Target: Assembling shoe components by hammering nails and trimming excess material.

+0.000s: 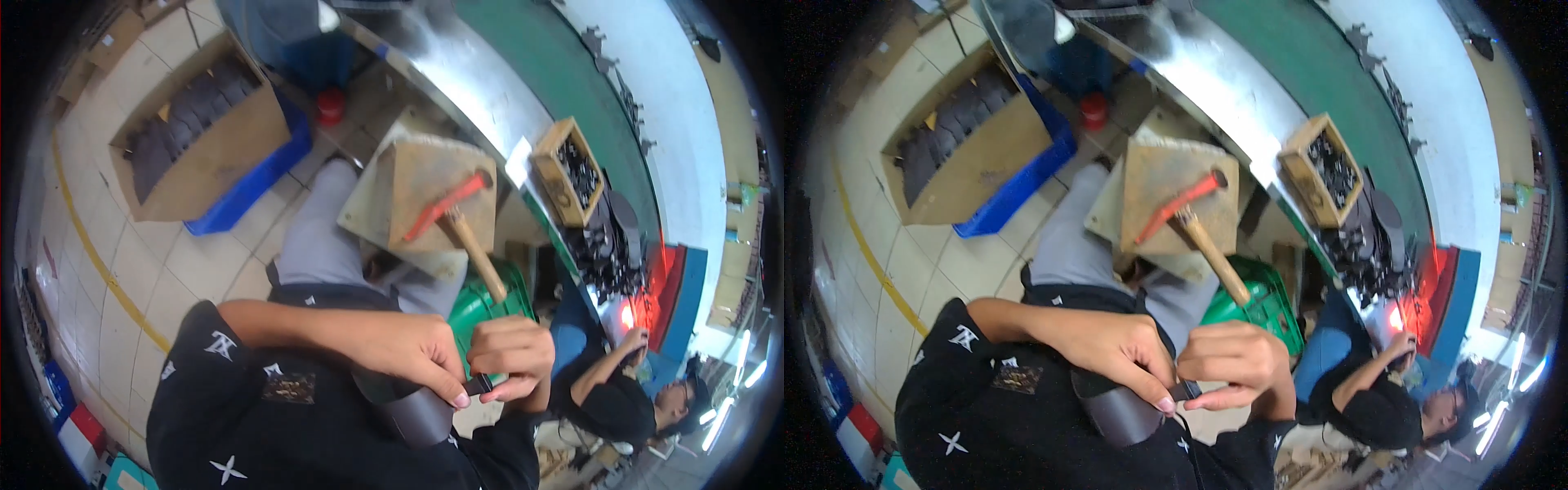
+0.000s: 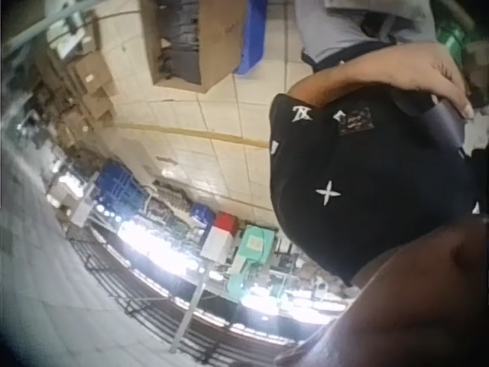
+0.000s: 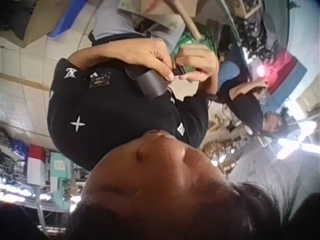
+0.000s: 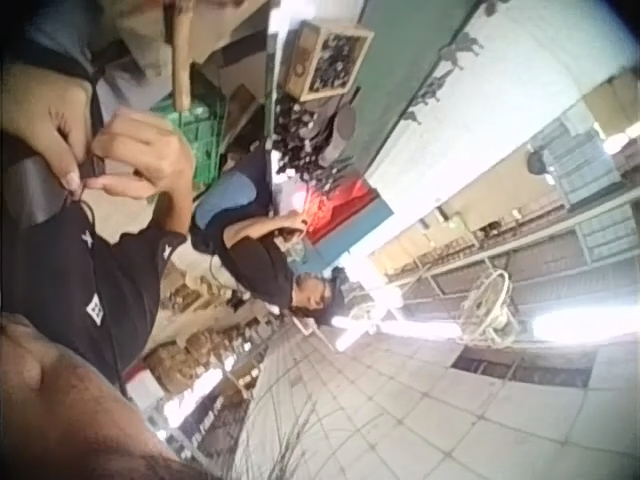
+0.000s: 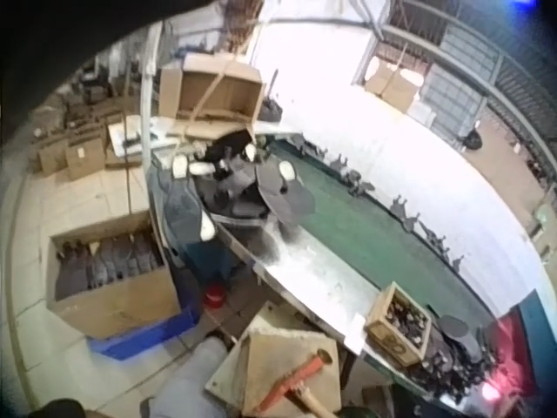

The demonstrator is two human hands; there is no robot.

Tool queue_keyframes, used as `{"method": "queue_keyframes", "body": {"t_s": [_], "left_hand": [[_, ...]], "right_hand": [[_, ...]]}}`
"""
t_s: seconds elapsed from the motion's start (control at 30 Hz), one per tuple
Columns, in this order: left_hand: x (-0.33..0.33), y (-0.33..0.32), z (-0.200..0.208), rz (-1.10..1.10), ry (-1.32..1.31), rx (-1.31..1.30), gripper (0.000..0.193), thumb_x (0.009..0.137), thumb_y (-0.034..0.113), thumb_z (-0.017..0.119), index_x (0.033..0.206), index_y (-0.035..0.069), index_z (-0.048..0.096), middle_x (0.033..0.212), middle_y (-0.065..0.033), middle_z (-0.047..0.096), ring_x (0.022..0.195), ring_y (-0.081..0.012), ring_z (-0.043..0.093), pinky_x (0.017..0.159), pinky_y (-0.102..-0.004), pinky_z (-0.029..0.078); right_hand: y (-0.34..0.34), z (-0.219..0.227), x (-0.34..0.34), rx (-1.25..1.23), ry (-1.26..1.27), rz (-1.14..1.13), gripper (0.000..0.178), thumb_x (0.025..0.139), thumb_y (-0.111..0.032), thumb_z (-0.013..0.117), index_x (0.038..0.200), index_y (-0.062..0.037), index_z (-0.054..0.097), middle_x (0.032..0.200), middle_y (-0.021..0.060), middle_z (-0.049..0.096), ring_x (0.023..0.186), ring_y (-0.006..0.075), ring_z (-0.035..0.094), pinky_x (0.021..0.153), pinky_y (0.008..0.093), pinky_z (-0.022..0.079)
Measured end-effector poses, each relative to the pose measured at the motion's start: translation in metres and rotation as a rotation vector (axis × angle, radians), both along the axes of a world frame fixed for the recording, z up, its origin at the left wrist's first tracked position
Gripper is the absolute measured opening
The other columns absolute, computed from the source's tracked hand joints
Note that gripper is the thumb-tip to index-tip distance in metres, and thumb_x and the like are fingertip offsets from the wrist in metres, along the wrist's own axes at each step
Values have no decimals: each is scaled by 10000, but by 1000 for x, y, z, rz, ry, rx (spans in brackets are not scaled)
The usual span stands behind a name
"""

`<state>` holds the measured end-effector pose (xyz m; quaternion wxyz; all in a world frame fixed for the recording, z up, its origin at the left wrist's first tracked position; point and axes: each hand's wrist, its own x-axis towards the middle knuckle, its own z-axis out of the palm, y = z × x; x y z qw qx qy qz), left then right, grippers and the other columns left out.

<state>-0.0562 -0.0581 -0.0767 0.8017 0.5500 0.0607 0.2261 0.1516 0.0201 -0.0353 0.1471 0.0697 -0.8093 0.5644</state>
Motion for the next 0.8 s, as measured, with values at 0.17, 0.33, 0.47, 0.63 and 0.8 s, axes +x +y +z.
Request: {"method": "queue_keyframes", "body": {"t_s": [0.17,0.33,0.47,0.63,0.8], "left_hand": [[2,8,8,67,-13,-125,335,951,285,655,891,-36,735,711,2,652,681,-52,545,646,-255,430],[8,16,24,-74,28,-91,318,964,282,648,952,-16,758,859,-46,742,838,-73,632,770,-245,477],[-9,42,33,353,280,258,245,962,236,638,1000,16,740,769,-37,642,721,-97,559,700,-287,461],[-113,165,69,1321,499,769,273,963,263,611,1075,44,729,941,-54,705,792,-149,600,743,-261,458],[-271,304,114,1834,1062,742,968,830,633,690,1388,-119,444,1315,-293,559,1224,-337,549,1055,-370,383]], "right_hand": [[-1,0,9,47,-19,-149,298,858,-182,739,935,79,618,850,174,635,702,332,618,612,375,505],[-2,0,19,-12,42,-137,251,861,-155,748,887,66,632,789,145,628,661,304,625,570,347,500],[8,0,38,58,-218,-530,376,865,-256,759,1134,-23,637,1008,112,673,784,246,658,678,349,524],[31,-20,87,224,-183,-1154,208,950,-175,646,1042,12,649,867,136,675,727,229,662,681,339,521],[81,-39,209,494,-160,-2169,256,965,-263,611,991,-11,649,808,191,681,744,359,673,675,438,512]]}}
